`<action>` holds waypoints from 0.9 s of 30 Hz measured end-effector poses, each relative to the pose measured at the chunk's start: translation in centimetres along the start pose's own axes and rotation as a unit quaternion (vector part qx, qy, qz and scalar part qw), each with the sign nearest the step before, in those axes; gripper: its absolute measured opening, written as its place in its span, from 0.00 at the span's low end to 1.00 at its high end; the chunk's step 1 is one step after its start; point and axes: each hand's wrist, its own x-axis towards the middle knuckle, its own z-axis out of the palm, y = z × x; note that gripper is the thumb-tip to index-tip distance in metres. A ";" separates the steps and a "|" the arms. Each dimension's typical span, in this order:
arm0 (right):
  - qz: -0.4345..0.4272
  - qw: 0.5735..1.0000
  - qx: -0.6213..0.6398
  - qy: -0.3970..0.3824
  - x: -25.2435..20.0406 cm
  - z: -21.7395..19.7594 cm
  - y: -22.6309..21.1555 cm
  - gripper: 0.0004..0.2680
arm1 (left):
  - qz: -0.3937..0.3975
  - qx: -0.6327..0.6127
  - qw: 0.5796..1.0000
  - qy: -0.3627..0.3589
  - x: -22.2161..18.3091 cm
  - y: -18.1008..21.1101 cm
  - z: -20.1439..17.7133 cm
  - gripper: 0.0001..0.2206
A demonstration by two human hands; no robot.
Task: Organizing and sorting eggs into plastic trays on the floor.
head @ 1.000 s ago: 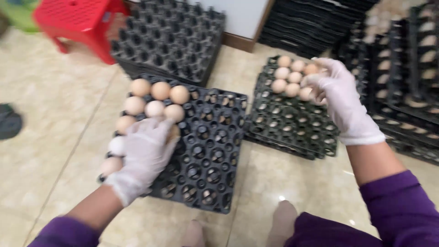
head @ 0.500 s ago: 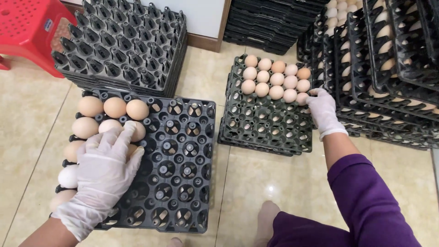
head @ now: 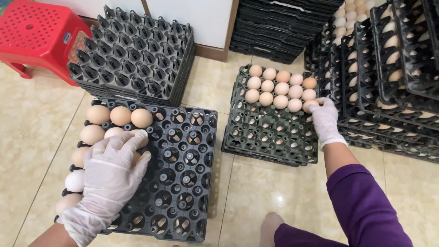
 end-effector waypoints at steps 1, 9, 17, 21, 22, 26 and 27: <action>0.001 1.000 0.000 0.002 0.3 -0.2 0.1 0.12 | 0.002 -0.001 1.000 -0.001 0.5 0.5 -0.6 0.19; -0.066 0.977 0.152 -0.137 -3.6 -0.1 -6.9 0.20 | 0.070 -0.180 0.981 0.021 3.9 6.1 -4.0 0.19; -0.126 0.909 0.149 -0.367 -16.3 4.7 -17.9 0.29 | 0.057 -0.264 0.963 -0.012 2.7 8.7 -3.1 0.26; -0.118 0.857 0.133 -0.484 -21.1 7.4 -19.7 0.34 | 0.050 -0.298 0.950 -0.075 2.5 9.9 -5.0 0.31; -0.119 0.854 0.133 -0.489 -22.1 8.4 -19.8 0.34 | 0.045 -0.295 0.952 -0.074 2.3 9.8 -4.5 0.31; -0.139 0.833 0.146 -0.515 -24.4 11.1 -19.7 0.37 | 0.001 -0.228 0.965 -0.133 1.3 9.2 -2.8 0.30; -0.144 0.830 0.124 -0.524 -24.7 11.5 -19.5 0.37 | 0.001 -0.232 0.964 -0.130 0.9 9.1 -2.5 0.27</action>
